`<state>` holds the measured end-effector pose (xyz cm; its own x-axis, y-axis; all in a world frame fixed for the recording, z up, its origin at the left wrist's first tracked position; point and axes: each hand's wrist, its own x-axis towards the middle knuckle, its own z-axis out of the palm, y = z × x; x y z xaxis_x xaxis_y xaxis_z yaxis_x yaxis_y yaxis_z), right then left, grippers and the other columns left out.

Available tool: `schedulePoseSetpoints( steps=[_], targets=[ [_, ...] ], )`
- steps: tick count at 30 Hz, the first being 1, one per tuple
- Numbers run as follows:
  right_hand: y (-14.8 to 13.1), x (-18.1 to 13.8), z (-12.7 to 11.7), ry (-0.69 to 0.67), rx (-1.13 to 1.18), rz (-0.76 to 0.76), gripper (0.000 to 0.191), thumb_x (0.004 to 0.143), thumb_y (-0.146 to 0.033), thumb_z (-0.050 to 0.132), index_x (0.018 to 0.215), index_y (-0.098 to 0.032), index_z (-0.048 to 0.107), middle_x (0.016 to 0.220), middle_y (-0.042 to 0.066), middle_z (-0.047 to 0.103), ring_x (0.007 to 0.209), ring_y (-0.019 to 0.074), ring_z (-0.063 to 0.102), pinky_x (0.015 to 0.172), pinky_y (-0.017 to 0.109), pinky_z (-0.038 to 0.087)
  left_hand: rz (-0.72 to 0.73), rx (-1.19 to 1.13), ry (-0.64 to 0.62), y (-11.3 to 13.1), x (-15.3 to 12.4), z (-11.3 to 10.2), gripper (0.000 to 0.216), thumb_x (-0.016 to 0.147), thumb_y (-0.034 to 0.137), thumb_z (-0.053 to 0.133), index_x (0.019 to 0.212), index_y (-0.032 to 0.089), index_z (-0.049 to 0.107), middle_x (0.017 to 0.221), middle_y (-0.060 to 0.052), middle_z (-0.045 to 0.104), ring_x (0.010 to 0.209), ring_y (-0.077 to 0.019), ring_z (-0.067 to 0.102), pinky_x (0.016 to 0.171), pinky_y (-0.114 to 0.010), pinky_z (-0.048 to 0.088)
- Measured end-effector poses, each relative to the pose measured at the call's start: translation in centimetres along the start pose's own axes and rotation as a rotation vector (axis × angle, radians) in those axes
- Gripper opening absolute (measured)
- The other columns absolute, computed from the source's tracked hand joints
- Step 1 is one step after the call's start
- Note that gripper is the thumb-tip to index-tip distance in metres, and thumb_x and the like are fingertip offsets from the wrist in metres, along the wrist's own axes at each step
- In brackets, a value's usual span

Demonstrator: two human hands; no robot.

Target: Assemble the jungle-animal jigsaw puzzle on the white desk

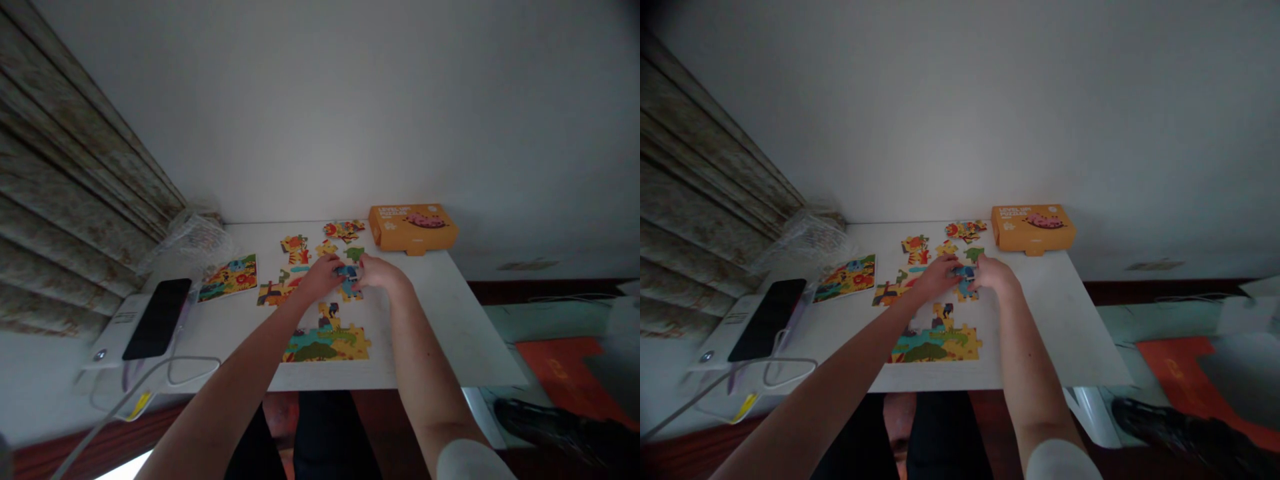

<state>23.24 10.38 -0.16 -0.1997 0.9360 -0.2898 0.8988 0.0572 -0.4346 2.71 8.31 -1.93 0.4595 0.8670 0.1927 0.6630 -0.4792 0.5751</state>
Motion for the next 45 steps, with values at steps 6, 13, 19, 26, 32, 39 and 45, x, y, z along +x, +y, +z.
schedulePoseSetpoints(
  steps=[6, 13, 19, 26, 32, 39, 45],
  targets=[
    [-0.6, -0.5, -0.4, -0.07, -0.01, 0.032, 0.074, 0.049, -0.04, 0.098, 0.112, -0.022, 0.063, 0.091, 0.007, 0.071, 0.083, 0.0279, 0.069, 0.067, 0.032, 0.049, 0.095, 0.048, -0.081, -0.8, -0.7, -0.4, 0.027, 0.097, 0.02, 0.055, 0.11, 0.024, 0.078, 0.13, -0.009, 0.069, 0.123, -0.0237, 0.064, 0.11, -0.041, 0.05],
    [-0.9, -0.8, -0.8, -0.094, -0.033, 0.047, 0.074, 0.052, -0.042, 0.096, 0.115, -0.021, 0.062, 0.098, 0.008, 0.071, 0.087, 0.0279, 0.07, 0.069, 0.032, 0.05, 0.146, 0.136, -0.081, -0.9, -1.7, -1.0, 0.038, 0.095, 0.016, 0.053, 0.126, 0.027, 0.072, 0.141, -0.007, 0.064, 0.132, -0.0236, 0.058, 0.115, -0.047, 0.044],
    [-2.0, -1.6, -1.4, -0.113, -0.046, 0.075, 0.071, 0.056, -0.039, 0.096, 0.116, -0.02, 0.063, 0.1, 0.011, 0.072, 0.089, 0.029, 0.069, 0.071, 0.033, 0.05, 0.126, 0.213, -0.247, 0.3, -1.9, -1.3, 0.044, 0.098, 0.016, 0.05, 0.137, 0.031, 0.064, 0.153, -0.005, 0.055, 0.145, -0.0258, 0.046, 0.122, -0.057, 0.029],
    [-2.9, -2.1, -2.1, -0.177, -0.125, 0.097, 0.07, 0.063, -0.041, 0.092, 0.121, -0.017, 0.062, 0.114, 0.013, 0.072, 0.098, 0.0294, 0.07, 0.075, 0.031, 0.05, 0.105, 0.29, -0.303, 0.5, -1.5, -1.6, 0.044, 0.102, 0.019, 0.047, 0.14, 0.036, 0.062, 0.158, -0.002, 0.05, 0.149, -0.0251, 0.04, 0.124, -0.057, 0.024],
    [-2.5, -2.0, -2.2, -0.177, -0.141, 0.106, 0.066, 0.063, -0.04, 0.092, 0.119, -0.018, 0.063, 0.114, 0.012, 0.072, 0.099, 0.0291, 0.069, 0.074, 0.03, 0.051, 0.162, 0.334, -0.33, -0.3, -1.2, -1.9, 0.047, 0.101, 0.015, 0.046, 0.138, 0.038, 0.063, 0.157, 0.0, 0.05, 0.148, -0.0224, 0.041, 0.124, -0.053, 0.027],
    [-2.3, -2.0, -2.2, -0.156, -0.091, 0.077, 0.065, 0.061, -0.038, 0.093, 0.116, -0.019, 0.064, 0.108, 0.009, 0.072, 0.093, 0.0264, 0.069, 0.071, 0.029, 0.05, 0.222, 0.391, -0.282, -0.4, -1.7, -1.8, 0.045, 0.101, 0.016, 0.046, 0.139, 0.035, 0.062, 0.154, -0.004, 0.053, 0.141, -0.0236, 0.051, 0.119, -0.05, 0.035],
    [-2.5, -1.9, -2.3, -0.164, -0.124, 0.106, 0.065, 0.059, -0.04, 0.094, 0.114, -0.02, 0.065, 0.105, 0.009, 0.072, 0.092, 0.0265, 0.069, 0.069, 0.029, 0.049, 0.227, 0.458, -0.216, 0.7, -2.5, -2.0, 0.042, 0.101, 0.017, 0.047, 0.139, 0.029, 0.062, 0.148, -0.009, 0.058, 0.133, -0.0257, 0.057, 0.11, -0.046, 0.044]
  ],
)
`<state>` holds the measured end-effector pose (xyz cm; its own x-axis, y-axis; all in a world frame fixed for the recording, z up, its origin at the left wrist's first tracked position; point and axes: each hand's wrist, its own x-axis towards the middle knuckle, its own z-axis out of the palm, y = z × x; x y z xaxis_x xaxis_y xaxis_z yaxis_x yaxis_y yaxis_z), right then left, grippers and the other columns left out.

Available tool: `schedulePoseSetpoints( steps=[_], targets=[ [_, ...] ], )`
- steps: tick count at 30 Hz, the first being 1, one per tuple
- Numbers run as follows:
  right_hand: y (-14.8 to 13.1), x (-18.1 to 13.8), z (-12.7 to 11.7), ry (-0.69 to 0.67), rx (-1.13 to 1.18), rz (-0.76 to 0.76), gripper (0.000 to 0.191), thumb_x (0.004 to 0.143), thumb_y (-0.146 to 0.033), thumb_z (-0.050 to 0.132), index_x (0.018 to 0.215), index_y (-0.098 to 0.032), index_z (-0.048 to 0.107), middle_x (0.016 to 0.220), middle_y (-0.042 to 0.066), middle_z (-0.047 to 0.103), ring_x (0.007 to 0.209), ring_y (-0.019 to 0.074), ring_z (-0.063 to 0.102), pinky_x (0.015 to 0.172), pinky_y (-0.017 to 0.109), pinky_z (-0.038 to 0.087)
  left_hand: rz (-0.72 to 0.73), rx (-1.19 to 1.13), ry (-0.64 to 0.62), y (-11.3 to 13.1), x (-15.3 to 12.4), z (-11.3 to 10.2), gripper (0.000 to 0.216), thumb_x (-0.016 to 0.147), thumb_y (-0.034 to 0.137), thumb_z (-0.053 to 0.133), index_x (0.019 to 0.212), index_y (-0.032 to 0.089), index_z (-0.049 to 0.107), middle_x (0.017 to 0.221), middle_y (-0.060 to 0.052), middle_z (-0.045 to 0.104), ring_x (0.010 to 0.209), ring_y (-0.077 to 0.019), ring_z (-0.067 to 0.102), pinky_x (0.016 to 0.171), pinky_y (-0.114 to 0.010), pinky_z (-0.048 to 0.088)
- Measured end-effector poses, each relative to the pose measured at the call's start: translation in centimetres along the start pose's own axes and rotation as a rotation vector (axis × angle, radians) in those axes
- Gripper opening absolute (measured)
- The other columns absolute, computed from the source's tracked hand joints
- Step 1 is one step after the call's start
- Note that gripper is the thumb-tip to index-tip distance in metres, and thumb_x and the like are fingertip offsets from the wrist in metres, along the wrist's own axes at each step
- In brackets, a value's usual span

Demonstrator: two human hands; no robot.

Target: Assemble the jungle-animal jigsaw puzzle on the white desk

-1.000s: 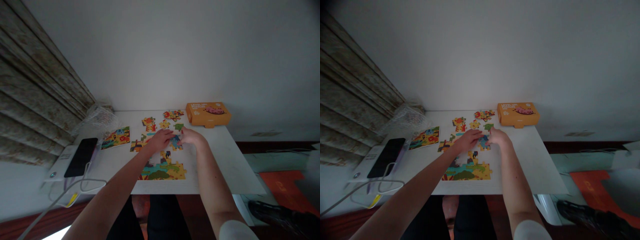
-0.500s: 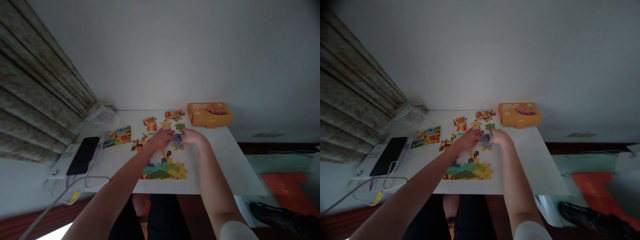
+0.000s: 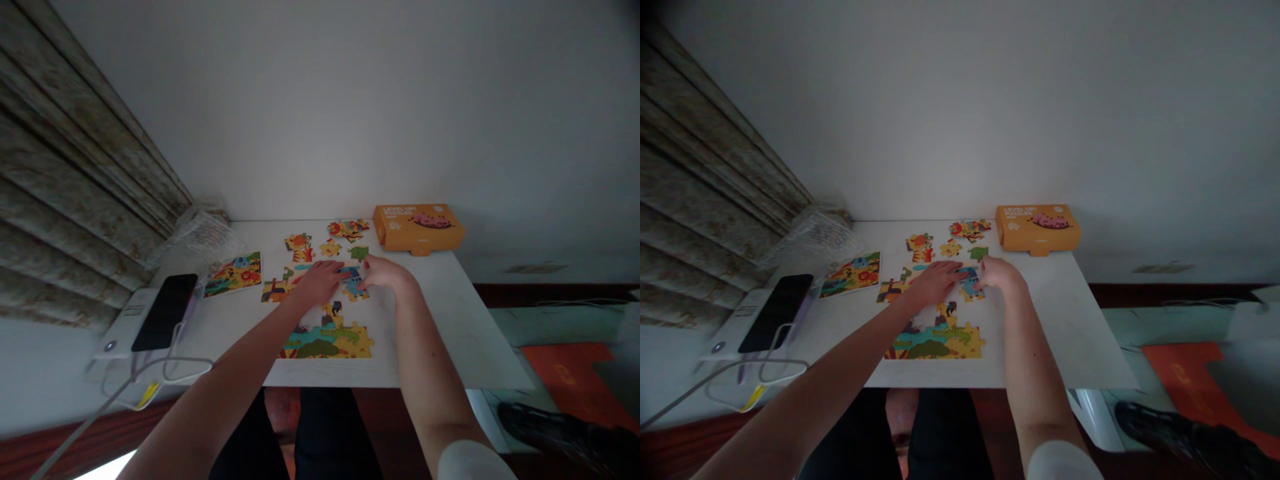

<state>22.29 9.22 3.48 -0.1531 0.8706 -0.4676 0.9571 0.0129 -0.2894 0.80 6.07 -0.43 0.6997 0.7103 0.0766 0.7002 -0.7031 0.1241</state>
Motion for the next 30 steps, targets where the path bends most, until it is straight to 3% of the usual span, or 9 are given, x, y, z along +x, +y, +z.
schedulePoseSetpoints(
  steps=[10, 17, 23, 30],
  targets=[
    [0.0, 0.1, 0.2, 0.008, -0.054, -0.022, 0.06, 0.063, -0.039, 0.092, 0.113, -0.019, 0.066, 0.104, 0.009, 0.074, 0.089, 0.0256, 0.069, 0.067, 0.028, 0.047, -0.008, 0.007, -0.033, 1.0, -0.2, -0.4, 0.043, 0.099, 0.014, 0.05, 0.139, 0.026, 0.06, 0.149, -0.011, 0.057, 0.141, -0.029, 0.049, 0.115, -0.052, 0.038],
    [0.2, 0.4, 0.3, -0.012, -0.05, -0.015, 0.061, 0.063, -0.041, 0.092, 0.113, -0.02, 0.064, 0.107, 0.008, 0.073, 0.091, 0.0248, 0.068, 0.065, 0.027, 0.046, 0.006, -0.059, -0.023, 0.8, -0.3, 0.2, 0.046, 0.099, 0.011, 0.049, 0.14, 0.028, 0.059, 0.152, -0.008, 0.056, 0.143, -0.0258, 0.048, 0.119, -0.052, 0.036],
    [0.5, 0.5, 0.4, 0.0, -0.012, -0.022, 0.064, 0.059, -0.042, 0.093, 0.112, -0.02, 0.065, 0.107, 0.008, 0.072, 0.09, 0.0253, 0.068, 0.068, 0.029, 0.048, -0.072, -0.193, 0.18, -1.0, -1.4, 1.2, 0.043, 0.099, 0.014, 0.047, 0.14, 0.023, 0.059, 0.143, -0.011, 0.062, 0.132, -0.0234, 0.057, 0.115, -0.049, 0.044],
    [0.6, 0.5, 0.4, -0.015, 0.006, -0.035, 0.066, 0.06, -0.041, 0.093, 0.115, -0.021, 0.064, 0.1, 0.006, 0.071, 0.089, 0.024, 0.067, 0.067, 0.028, 0.047, -0.257, -0.151, 0.32, -3.2, -5.1, 0.1, 0.027, 0.101, 0.02, 0.048, 0.117, 0.02, 0.071, 0.126, -0.01, 0.069, 0.12, -0.0243, 0.063, 0.109, -0.047, 0.05]
  ],
)
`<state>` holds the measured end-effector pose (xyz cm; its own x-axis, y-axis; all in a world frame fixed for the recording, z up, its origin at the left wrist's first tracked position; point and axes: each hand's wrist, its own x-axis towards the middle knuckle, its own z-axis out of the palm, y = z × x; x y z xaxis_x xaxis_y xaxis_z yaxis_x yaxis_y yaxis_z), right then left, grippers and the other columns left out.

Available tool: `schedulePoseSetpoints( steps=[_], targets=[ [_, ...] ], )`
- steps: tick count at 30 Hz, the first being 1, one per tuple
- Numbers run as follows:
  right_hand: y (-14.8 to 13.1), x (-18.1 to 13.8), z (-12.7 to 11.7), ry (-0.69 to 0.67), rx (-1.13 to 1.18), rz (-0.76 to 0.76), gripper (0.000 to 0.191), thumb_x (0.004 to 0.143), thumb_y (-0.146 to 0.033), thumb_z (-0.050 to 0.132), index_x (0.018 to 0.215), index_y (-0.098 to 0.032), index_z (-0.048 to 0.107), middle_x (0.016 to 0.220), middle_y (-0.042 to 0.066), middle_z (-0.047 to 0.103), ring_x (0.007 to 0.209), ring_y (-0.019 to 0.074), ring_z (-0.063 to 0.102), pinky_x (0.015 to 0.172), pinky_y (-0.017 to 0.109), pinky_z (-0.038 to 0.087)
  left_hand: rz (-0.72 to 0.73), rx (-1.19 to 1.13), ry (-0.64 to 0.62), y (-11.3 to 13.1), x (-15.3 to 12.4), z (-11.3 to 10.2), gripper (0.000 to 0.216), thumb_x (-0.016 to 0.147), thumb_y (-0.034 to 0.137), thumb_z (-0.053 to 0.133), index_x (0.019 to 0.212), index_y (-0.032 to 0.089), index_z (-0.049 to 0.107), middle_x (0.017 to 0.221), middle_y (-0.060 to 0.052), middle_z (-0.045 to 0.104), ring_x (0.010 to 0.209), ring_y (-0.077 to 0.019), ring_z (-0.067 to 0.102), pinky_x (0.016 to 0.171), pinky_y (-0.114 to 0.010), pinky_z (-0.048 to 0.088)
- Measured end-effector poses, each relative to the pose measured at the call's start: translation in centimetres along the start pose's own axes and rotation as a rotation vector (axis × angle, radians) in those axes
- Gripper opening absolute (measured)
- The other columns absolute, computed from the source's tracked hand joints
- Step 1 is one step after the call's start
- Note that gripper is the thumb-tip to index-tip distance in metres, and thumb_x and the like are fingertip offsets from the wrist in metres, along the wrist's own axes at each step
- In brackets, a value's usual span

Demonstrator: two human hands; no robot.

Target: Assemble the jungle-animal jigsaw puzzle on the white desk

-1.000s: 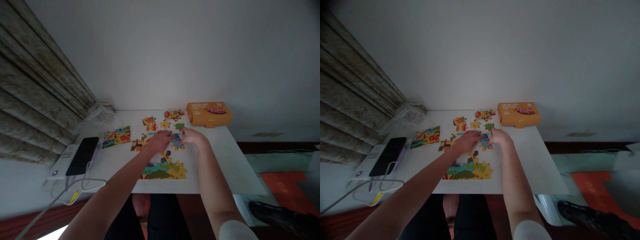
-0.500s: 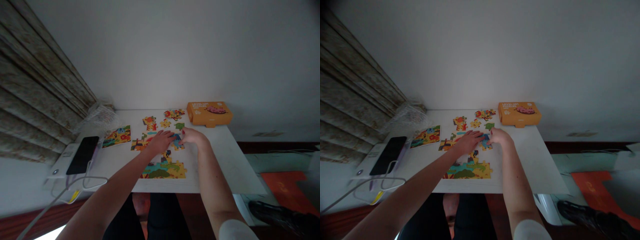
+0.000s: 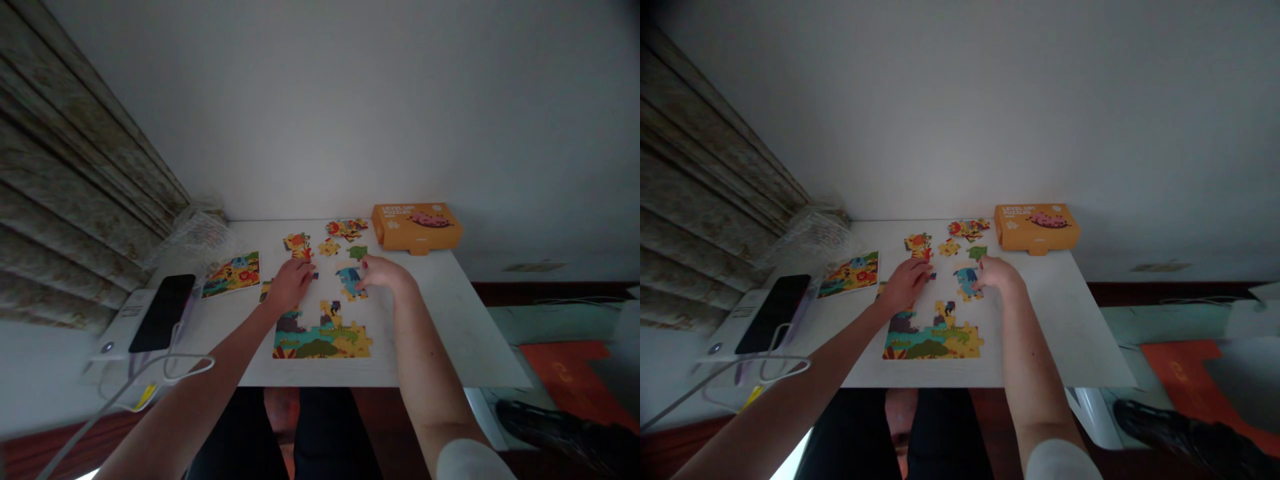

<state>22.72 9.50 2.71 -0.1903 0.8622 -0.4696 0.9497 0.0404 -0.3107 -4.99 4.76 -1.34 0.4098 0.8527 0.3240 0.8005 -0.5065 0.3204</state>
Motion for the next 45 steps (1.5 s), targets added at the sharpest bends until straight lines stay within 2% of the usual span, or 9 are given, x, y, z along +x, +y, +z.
schedulePoseSetpoints(
  steps=[5, 8, 12, 15, 21, 27, 35, 40, 45],
  targets=[
    [-0.2, -0.4, -0.3, 0.002, 0.002, -0.01, 0.06, 0.064, -0.038, 0.09, 0.114, -0.02, 0.064, 0.101, 0.007, 0.071, 0.088, 0.0238, 0.067, 0.066, 0.028, 0.045, 0.0, 0.045, -0.024, -1.0, -3.2, -0.9, 0.032, 0.105, 0.028, 0.044, 0.123, 0.022, 0.068, 0.133, -0.01, 0.067, 0.126, -0.0249, 0.06, 0.115, -0.052, 0.043],
    [-0.7, -0.7, -0.4, 0.047, 0.057, -0.136, 0.06, 0.066, -0.033, 0.089, 0.119, -0.021, 0.063, 0.105, 0.006, 0.071, 0.091, 0.0229, 0.067, 0.071, 0.027, 0.046, -0.048, 0.052, -0.015, -1.3, -4.3, -0.8, 0.034, 0.104, 0.029, 0.043, 0.128, 0.023, 0.067, 0.139, -0.01, 0.064, 0.129, -0.0253, 0.059, 0.117, -0.053, 0.043],
    [-1.6, -0.6, -0.1, 0.054, 0.121, -0.261, 0.064, 0.065, -0.023, 0.089, 0.124, -0.024, 0.063, 0.111, 0.005, 0.071, 0.097, 0.0221, 0.068, 0.079, 0.027, 0.049, -0.061, 0.039, 0.019, -1.3, -4.5, -0.6, 0.033, 0.102, 0.025, 0.046, 0.127, 0.021, 0.068, 0.135, -0.01, 0.067, 0.125, -0.0246, 0.061, 0.114, -0.049, 0.048],
    [-2.1, -0.5, 0.2, 0.017, 0.115, -0.235, 0.062, 0.066, -0.019, 0.088, 0.123, -0.025, 0.064, 0.107, 0.004, 0.072, 0.096, 0.0226, 0.069, 0.078, 0.028, 0.05, -0.072, 0.034, 0.029, -1.1, -4.3, -0.7, 0.033, 0.099, 0.02, 0.049, 0.124, 0.02, 0.07, 0.132, -0.01, 0.069, 0.123, -0.0248, 0.063, 0.111, -0.049, 0.051],
    [-2.2, -0.7, 0.3, -0.002, 0.095, -0.143, 0.062, 0.069, -0.025, 0.087, 0.125, -0.025, 0.061, 0.096, 0.003, 0.072, 0.085, 0.0227, 0.07, 0.07, 0.029, 0.049, -0.093, 0.035, 0.01, -1.1, -4.5, -0.7, 0.036, 0.093, 0.015, 0.051, 0.123, 0.021, 0.071, 0.132, -0.009, 0.069, 0.123, -0.0251, 0.063, 0.11, -0.049, 0.052],
    [-2.1, -0.7, 0.3, 0.005, 0.112, -0.146, 0.065, 0.068, -0.024, 0.087, 0.126, -0.025, 0.058, 0.097, 0.003, 0.072, 0.086, 0.0226, 0.069, 0.07, 0.029, 0.048, -0.099, 0.025, 0.005, -1.0, -4.4, -0.7, 0.038, 0.092, 0.015, 0.053, 0.124, 0.024, 0.071, 0.132, -0.008, 0.069, 0.123, -0.025, 0.063, 0.11, -0.05, 0.052],
    [-2.2, -0.8, 0.4, 0.009, 0.137, -0.067, 0.061, 0.072, -0.028, 0.085, 0.126, -0.022, 0.056, 0.099, 0.006, 0.073, 0.088, 0.0241, 0.069, 0.069, 0.03, 0.047, -0.099, 0.032, 0.007, -1.0, -4.4, -0.7, 0.037, 0.093, 0.014, 0.051, 0.124, 0.021, 0.071, 0.132, -0.009, 0.069, 0.123, -0.0251, 0.063, 0.11, -0.049, 0.052],
    [-2.4, -1.0, 0.2, 0.037, 0.144, -0.067, 0.072, 0.071, -0.027, 0.086, 0.133, -0.024, 0.052, 0.107, 0.008, 0.074, 0.093, 0.0268, 0.07, 0.073, 0.032, 0.049, -0.099, 0.027, 0.018, -1.0, -4.5, -0.6, 0.036, 0.094, 0.015, 0.052, 0.123, 0.022, 0.071, 0.132, -0.009, 0.069, 0.122, -0.0249, 0.064, 0.109, -0.049, 0.053],
    [-2.3, -0.9, 0.2, -0.002, 0.136, -0.078, 0.068, 0.074, -0.029, 0.084, 0.134, -0.024, 0.052, 0.098, 0.006, 0.074, 0.088, 0.026, 0.071, 0.07, 0.031, 0.049, -0.11, 0.042, 0.018, -1.0, -4.4, -0.6, 0.035, 0.095, 0.015, 0.05, 0.122, 0.022, 0.072, 0.13, -0.008, 0.07, 0.121, -0.0244, 0.064, 0.109, -0.047, 0.053]
  ],
)
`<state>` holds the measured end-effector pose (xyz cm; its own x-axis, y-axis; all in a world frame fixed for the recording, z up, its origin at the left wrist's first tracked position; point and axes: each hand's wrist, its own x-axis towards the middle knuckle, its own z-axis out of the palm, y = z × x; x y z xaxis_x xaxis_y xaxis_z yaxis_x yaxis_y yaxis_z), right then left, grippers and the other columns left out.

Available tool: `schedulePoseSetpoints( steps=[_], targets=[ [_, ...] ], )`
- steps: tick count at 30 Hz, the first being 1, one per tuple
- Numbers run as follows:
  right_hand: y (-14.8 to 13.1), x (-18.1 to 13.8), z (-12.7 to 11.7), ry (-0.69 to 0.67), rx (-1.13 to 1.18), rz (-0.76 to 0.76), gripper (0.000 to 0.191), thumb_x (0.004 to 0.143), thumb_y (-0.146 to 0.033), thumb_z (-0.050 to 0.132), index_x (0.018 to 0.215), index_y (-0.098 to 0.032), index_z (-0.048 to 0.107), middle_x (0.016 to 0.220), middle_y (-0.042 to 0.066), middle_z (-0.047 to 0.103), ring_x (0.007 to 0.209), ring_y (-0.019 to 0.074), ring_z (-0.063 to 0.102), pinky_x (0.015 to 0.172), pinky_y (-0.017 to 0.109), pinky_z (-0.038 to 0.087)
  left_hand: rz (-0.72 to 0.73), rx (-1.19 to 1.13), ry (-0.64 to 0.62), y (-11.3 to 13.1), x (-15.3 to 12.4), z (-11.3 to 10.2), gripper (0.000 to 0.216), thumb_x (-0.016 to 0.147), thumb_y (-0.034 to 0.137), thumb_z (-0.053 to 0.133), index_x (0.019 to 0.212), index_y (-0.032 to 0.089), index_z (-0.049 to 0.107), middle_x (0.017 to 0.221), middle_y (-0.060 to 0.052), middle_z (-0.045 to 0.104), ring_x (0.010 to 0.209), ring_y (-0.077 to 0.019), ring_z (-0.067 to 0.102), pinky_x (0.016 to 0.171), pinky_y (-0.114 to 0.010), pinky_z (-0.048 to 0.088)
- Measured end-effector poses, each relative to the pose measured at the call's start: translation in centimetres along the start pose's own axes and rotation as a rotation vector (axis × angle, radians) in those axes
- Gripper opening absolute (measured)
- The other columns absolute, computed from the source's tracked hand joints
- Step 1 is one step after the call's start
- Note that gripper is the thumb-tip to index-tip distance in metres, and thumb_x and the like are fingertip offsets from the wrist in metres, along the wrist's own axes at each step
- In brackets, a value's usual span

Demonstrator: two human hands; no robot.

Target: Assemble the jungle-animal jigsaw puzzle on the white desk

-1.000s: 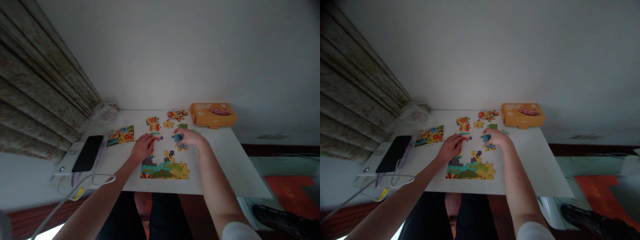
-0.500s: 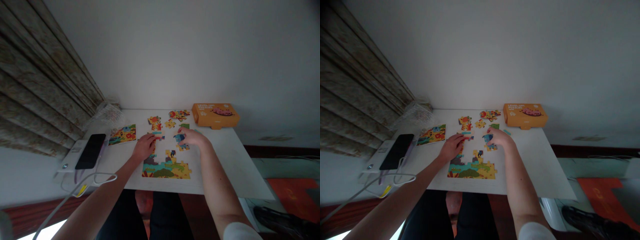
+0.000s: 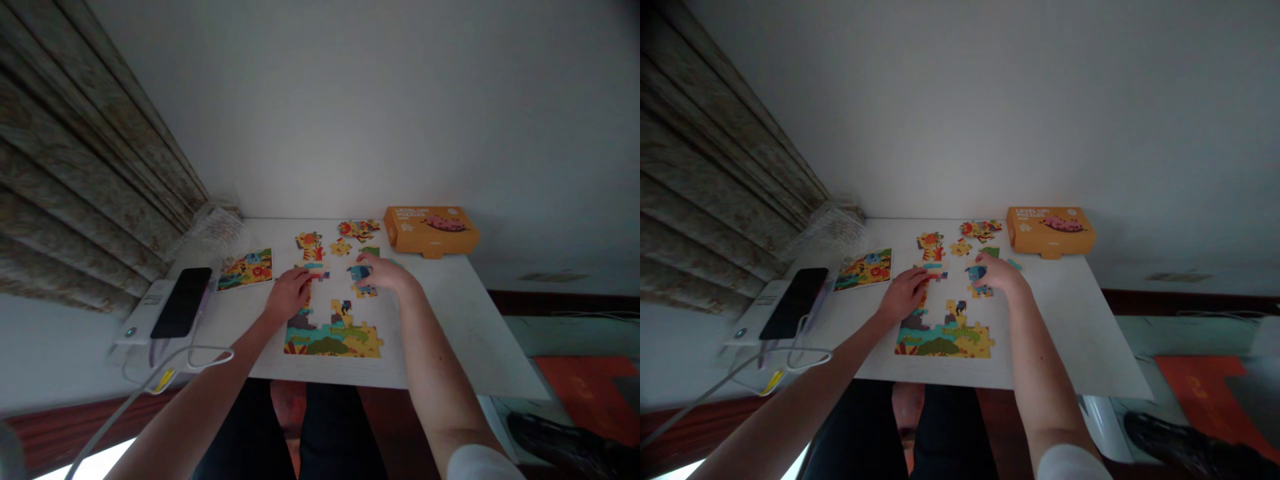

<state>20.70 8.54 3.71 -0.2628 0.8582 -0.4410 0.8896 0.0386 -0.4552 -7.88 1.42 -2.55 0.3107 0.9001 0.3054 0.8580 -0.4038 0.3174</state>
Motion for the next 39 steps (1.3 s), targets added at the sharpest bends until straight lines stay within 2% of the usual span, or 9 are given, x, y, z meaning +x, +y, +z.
schedulePoseSetpoints(
  steps=[4, 8, 13, 18, 22, 27, 32, 36, 39],
  targets=[
    [0.1, 0.1, 0.1, 0.006, -0.007, 0.007, 0.065, 0.074, -0.03, 0.083, 0.131, -0.023, 0.054, 0.097, 0.006, 0.074, 0.086, 0.0251, 0.071, 0.068, 0.03, 0.048, -0.001, 0.008, -0.005, 0.0, 0.0, 0.0, 0.035, 0.094, 0.016, 0.05, 0.121, 0.022, 0.072, 0.13, -0.008, 0.069, 0.121, -0.0245, 0.064, 0.11, -0.047, 0.053],
    [0.0, 0.0, 0.0, -0.013, 0.031, 0.0, 0.073, 0.074, -0.028, 0.083, 0.138, -0.025, 0.049, 0.098, 0.006, 0.075, 0.081, 0.0234, 0.072, 0.07, 0.03, 0.05, 0.007, 0.012, -0.007, 0.0, 0.0, 0.0, 0.035, 0.094, 0.016, 0.051, 0.122, 0.023, 0.072, 0.131, -0.008, 0.069, 0.121, -0.0243, 0.064, 0.11, -0.047, 0.053],
    [-0.2, -0.1, -0.1, 0.006, 0.01, 0.001, 0.076, 0.073, -0.029, 0.084, 0.141, -0.023, 0.05, 0.104, 0.008, 0.075, 0.09, 0.0258, 0.072, 0.073, 0.031, 0.05, 0.011, 0.016, -0.004, -0.1, 0.0, 0.1, 0.035, 0.094, 0.016, 0.051, 0.122, 0.021, 0.072, 0.13, -0.009, 0.069, 0.12, -0.0252, 0.064, 0.109, -0.047, 0.053],
    [0.1, 0.1, 0.1, -0.007, 0.047, 0.003, 0.075, 0.073, -0.027, 0.084, 0.141, -0.023, 0.051, 0.099, 0.007, 0.076, 0.084, 0.0248, 0.072, 0.07, 0.031, 0.051, 0.015, 0.006, 0.006, -0.1, 0.0, 0.2, 0.035, 0.093, 0.015, 0.052, 0.119, 0.022, 0.073, 0.128, -0.008, 0.07, 0.119, -0.0247, 0.064, 0.108, -0.048, 0.053],
    [0.7, 0.6, 0.5, 0.018, 0.07, -0.02, 0.075, 0.071, -0.026, 0.085, 0.138, -0.024, 0.052, 0.102, 0.006, 0.075, 0.089, 0.0248, 0.072, 0.073, 0.031, 0.051, 0.014, 0.004, -0.01, 0.1, 0.0, -0.1, 0.034, 0.092, 0.015, 0.052, 0.12, 0.021, 0.071, 0.129, -0.009, 0.069, 0.119, -0.0257, 0.063, 0.107, -0.048, 0.053],
    [1.2, 1.1, 0.7, 0.038, 0.069, -0.015, 0.077, 0.066, -0.026, 0.088, 0.135, -0.024, 0.054, 0.105, 0.008, 0.075, 0.091, 0.0272, 0.071, 0.074, 0.033, 0.05, -0.03, -0.005, 0.01, 0.6, 0.1, -0.7, 0.028, 0.09, 0.013, 0.052, 0.113, 0.021, 0.064, 0.118, -0.01, 0.068, 0.112, -0.0258, 0.063, 0.103, -0.045, 0.053],
    [3.1, 1.3, 0.4, 0.042, 0.076, -0.007, 0.075, 0.062, -0.024, 0.089, 0.13, -0.025, 0.057, 0.101, 0.005, 0.074, 0.085, 0.0251, 0.07, 0.072, 0.033, 0.051, -0.102, -0.007, 0.052, 0.7, 0.2, -0.9, 0.022, 0.088, 0.01, 0.048, 0.104, 0.02, 0.058, 0.105, -0.01, 0.065, 0.101, -0.0256, 0.063, 0.094, -0.043, 0.054],
    [5.8, 1.2, -0.5, 0.041, 0.082, 0.019, 0.076, 0.057, -0.023, 0.091, 0.126, -0.026, 0.059, 0.092, 0.003, 0.072, 0.079, 0.0243, 0.068, 0.068, 0.033, 0.051, -0.101, 0.003, 0.08, 0.4, 0.2, -0.7, 0.024, 0.087, 0.01, 0.051, 0.108, 0.019, 0.058, 0.113, -0.012, 0.065, 0.11, -0.0278, 0.06, 0.103, -0.046, 0.05],
    [6.2, 1.1, -1.0, 0.069, 0.064, 0.032, 0.069, 0.057, -0.022, 0.091, 0.12, -0.025, 0.063, 0.087, 0.002, 0.07, 0.076, 0.0237, 0.067, 0.065, 0.032, 0.049, -0.122, -0.015, 0.111, 0.1, 0.3, -0.4, 0.029, 0.088, 0.009, 0.048, 0.114, 0.018, 0.057, 0.12, -0.013, 0.064, 0.117, -0.0284, 0.058, 0.11, -0.048, 0.046]
  ],
)
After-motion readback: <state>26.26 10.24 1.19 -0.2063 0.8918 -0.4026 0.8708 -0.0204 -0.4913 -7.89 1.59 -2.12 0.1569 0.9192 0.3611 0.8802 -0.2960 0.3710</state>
